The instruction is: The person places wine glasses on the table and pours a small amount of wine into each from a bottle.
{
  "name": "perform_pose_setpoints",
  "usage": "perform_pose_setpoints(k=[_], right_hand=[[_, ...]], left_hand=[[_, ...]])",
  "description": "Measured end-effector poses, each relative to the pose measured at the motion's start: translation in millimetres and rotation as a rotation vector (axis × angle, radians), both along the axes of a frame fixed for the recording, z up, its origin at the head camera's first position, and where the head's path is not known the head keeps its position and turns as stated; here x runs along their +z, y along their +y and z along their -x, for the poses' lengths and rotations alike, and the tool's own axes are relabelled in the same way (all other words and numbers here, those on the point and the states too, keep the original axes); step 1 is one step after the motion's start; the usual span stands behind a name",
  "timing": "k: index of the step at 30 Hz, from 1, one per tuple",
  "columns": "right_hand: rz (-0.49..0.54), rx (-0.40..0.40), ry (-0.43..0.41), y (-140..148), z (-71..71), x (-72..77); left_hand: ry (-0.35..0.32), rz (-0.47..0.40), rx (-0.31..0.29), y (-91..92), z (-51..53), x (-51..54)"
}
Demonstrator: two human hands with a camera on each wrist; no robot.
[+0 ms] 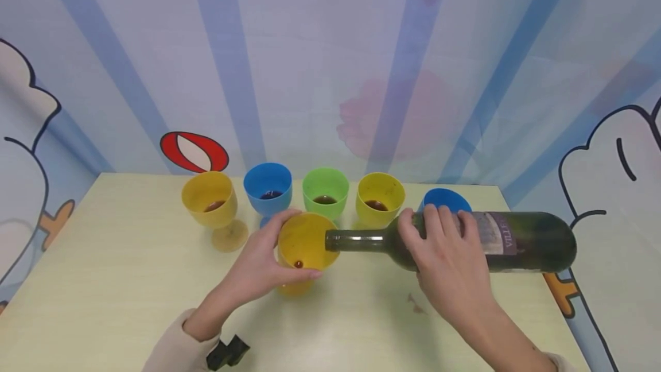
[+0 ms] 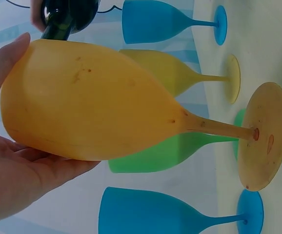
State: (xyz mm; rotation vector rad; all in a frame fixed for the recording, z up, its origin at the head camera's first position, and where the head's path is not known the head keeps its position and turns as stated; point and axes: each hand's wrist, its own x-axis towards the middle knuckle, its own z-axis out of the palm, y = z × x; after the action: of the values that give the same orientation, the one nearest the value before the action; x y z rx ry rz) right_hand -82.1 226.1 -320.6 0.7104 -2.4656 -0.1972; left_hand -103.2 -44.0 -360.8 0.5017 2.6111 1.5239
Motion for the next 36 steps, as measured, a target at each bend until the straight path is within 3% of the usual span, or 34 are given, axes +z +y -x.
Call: perform_pose_setpoints(k=[36], right_hand=[[-0.03, -0.011, -0.029, -4.3, -0.8, 8.2]], left_hand=[[0.017, 0.018, -0.003, -2.4, -0.7, -1.7]])
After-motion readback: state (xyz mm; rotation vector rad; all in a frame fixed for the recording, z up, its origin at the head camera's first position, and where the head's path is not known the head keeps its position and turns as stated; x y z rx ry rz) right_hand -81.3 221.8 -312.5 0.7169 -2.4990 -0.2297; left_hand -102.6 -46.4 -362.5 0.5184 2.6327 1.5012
